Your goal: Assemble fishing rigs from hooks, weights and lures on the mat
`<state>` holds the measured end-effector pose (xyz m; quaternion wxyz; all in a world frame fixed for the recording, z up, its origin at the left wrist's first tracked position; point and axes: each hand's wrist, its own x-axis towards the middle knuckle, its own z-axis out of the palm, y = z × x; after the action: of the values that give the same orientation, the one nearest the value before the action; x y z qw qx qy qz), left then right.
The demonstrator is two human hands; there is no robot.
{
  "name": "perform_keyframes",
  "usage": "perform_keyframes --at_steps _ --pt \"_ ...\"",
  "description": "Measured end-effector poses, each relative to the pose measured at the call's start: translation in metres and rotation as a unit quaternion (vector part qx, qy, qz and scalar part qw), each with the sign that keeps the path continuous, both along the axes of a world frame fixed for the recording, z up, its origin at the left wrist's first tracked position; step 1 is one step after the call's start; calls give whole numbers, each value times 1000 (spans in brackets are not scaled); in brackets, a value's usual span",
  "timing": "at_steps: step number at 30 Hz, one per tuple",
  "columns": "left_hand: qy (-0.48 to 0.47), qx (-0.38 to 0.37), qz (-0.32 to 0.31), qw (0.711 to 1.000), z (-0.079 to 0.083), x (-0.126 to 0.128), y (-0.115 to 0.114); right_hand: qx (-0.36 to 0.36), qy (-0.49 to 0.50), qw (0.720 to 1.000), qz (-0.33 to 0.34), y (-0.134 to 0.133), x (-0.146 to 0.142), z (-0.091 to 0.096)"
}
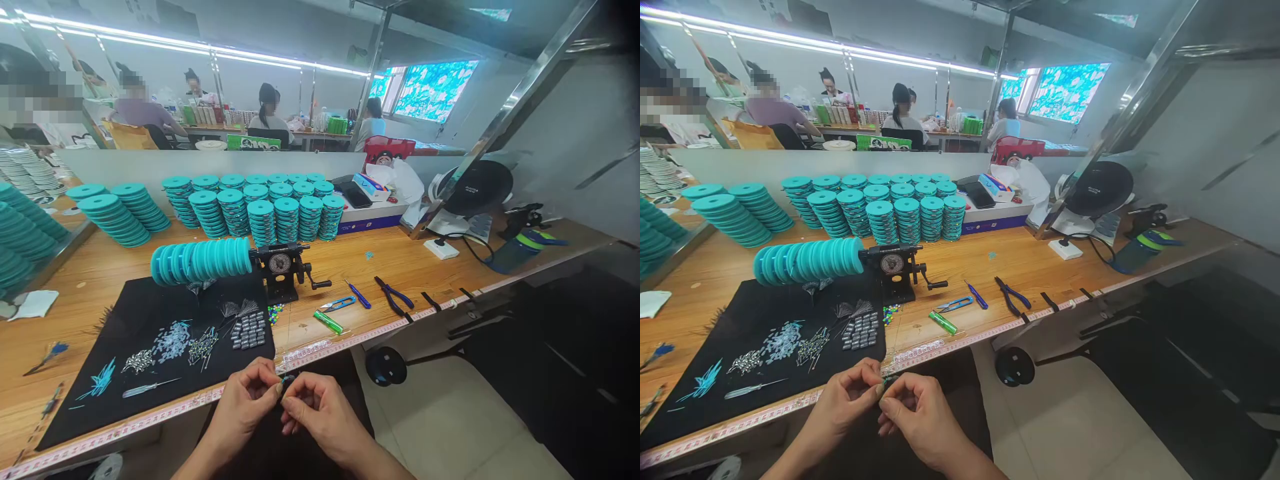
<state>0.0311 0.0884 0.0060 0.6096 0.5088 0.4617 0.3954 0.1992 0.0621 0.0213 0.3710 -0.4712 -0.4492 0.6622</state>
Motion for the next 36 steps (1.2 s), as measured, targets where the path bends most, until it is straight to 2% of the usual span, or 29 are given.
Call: perform_keyframes --at_steps 2,4,7,9,11,13,16,19,21,23,24,26,28,31,36 --pt "10 7 4 1000 -1 0 -1 27 -47 998 9 -3 2 0" --pt "34 29 10 999 -1 0 -3 115 -131 984 20 -6 4 4" --pt "106 95 10 990 2 1 -5 314 -242 918 22 -4 7 11" --pt "165 143 6 976 4 2 -6 394 -274 876 36 3 7 12" --pt "223 194 8 955 5 3 -7 394 -300 866 66 15 6 11" --pt "264 265 11 927 3 3 -7 354 -321 874 86 30 4 8" --pt "269 358 -12 894 -1 3 -4 309 -330 886 100 54 1 5" --pt "250 377 -42 891 -5 5 -2 294 -318 892 133 74 -1 6" --pt "249 373 -39 893 -6 7 -1 287 -309 895 145 80 -2 10" --pt "250 345 -16 904 -4 8 -2 286 -307 900 120 77 -3 14" --pt "242 311 -1 919 -3 7 -3 288 -310 901 95 72 -3 17" --pt "185 203 21 961 1 6 -4 286 -308 907 22 57 0 20" --pt "73 67 22 995 4 4 -4 253 -274 927 -36 40 5 20" --pt "-53 -55 7 997 4 3 -3 149 -197 968 -30 20 13 13" --pt "-89 -97 4 991 2 8 -3 37 -103 994 21 8 16 -2"
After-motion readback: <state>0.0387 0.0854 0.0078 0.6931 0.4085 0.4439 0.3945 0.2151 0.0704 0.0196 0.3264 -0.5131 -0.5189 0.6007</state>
